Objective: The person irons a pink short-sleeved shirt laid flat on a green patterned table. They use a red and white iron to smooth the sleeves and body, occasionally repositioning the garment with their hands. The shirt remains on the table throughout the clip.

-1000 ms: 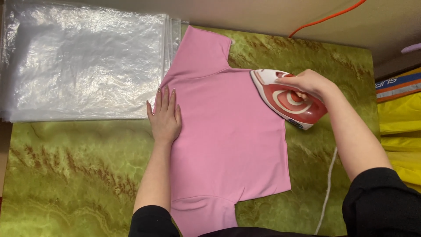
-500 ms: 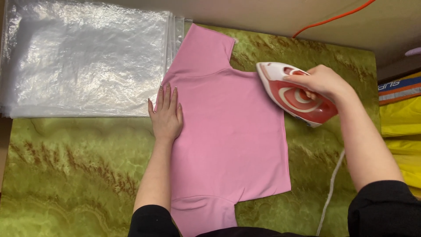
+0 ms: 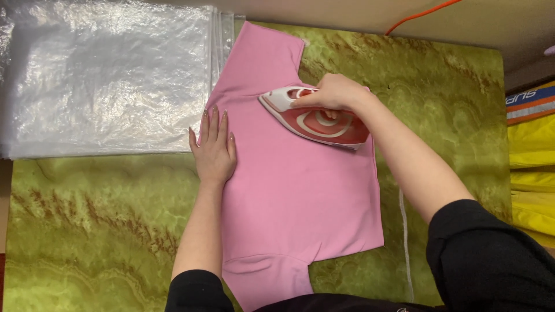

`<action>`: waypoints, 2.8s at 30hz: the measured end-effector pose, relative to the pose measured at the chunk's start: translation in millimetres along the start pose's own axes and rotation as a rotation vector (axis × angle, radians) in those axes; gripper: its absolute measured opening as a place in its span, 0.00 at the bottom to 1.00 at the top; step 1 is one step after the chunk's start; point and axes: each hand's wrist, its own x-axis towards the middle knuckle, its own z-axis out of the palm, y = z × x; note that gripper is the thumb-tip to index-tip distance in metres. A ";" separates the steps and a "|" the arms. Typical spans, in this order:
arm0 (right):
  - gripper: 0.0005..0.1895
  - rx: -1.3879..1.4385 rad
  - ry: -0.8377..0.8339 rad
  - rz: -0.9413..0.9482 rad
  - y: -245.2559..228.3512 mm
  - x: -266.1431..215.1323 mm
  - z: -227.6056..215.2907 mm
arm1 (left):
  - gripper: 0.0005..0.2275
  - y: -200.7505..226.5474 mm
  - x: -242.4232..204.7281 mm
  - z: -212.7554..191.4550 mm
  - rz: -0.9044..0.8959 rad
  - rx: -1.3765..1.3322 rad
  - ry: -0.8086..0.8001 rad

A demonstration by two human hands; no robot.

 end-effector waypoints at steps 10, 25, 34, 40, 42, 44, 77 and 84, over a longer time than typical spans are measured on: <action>0.28 0.342 0.217 0.226 146.8 -39.0 -22.5 | 0.21 1.1 -1.2 2.3 -0.016 -0.006 -0.001; 0.33 0.207 0.293 0.347 100.0 -76.7 -38.4 | 0.22 6.7 -1.4 -5.3 0.001 -0.009 0.006; 0.42 -0.226 0.060 -0.023 -10.9 -11.9 12.3 | 0.21 3.0 -0.7 -0.4 -0.006 0.008 -0.005; 0.35 -0.138 0.012 -0.069 1.6 16.7 11.4 | 0.21 3.1 -1.6 -1.1 -0.009 0.002 -0.007; 0.32 -0.102 0.009 -0.025 20.7 14.3 1.0 | 0.21 2.6 -0.8 -1.5 0.005 0.008 -0.010; 0.32 -0.030 0.027 0.027 46.7 5.2 -11.2 | 0.21 3.3 -0.7 0.1 -0.001 0.009 -0.005; 0.41 -0.230 0.066 -0.143 -45.8 9.4 34.1 | 0.21 2.0 -1.6 -0.9 0.004 0.021 -0.009; 0.44 -0.147 0.041 0.024 8.8 3.4 7.0 | 0.21 2.3 -2.5 -0.1 0.001 -0.007 -0.003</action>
